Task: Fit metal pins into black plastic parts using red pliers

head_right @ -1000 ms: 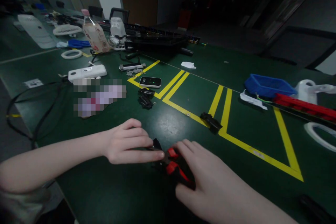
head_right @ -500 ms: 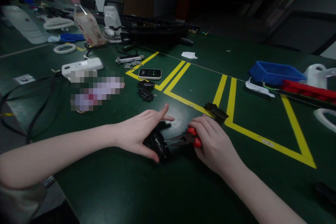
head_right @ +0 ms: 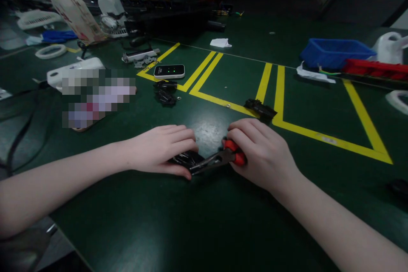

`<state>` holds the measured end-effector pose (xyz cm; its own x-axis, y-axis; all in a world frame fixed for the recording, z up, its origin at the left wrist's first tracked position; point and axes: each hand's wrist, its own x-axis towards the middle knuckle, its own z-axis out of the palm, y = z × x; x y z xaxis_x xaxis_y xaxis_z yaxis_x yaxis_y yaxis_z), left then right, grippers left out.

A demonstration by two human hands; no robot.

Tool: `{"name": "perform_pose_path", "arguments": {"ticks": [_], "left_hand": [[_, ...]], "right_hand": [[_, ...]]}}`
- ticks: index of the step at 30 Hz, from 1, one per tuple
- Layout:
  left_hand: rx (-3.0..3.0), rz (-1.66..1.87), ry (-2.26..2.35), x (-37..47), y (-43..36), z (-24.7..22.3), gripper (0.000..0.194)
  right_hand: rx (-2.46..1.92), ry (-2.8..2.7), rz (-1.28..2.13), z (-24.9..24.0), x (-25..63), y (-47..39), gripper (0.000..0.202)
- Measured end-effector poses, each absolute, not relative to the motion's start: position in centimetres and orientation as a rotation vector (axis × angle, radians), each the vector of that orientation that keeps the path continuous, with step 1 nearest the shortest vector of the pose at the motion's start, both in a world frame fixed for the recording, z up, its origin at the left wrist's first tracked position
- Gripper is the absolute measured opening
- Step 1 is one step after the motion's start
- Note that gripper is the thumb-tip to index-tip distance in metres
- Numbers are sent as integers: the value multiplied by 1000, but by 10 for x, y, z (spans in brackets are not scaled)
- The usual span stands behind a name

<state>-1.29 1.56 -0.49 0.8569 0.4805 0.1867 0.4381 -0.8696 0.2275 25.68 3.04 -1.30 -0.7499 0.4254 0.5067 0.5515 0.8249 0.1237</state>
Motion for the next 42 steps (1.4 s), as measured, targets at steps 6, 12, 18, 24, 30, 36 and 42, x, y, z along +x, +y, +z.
{"name": "perform_pose_path", "arguments": {"ticks": [6,12,18,24,30,36,42], "left_hand": [[2824,340,724,-12,11,-4,42],[2758,514,767,-13,1,-6,41],[2764,552,765,-12,-2,-5,41],[2719,447,790,-13,2,-1,54],[2758,444,743,-15,3,1,49],[2875,535,728,-16,3,0,51],[2899,560,748,-16,3,1,51]], "right_hand": [[-792,-2522,-350,-16,260,32,14],[-755,-2536,-394,-14,258,30,16],[-693,-2585,-402,-9,255,28,14],[-702,-2563,-379,-12,256,28,15],[-741,-2602,-370,-12,256,25,14],[-794,-2627,-373,-14,258,24,14],[-858,-2622,-391,-13,257,23,11]]}}
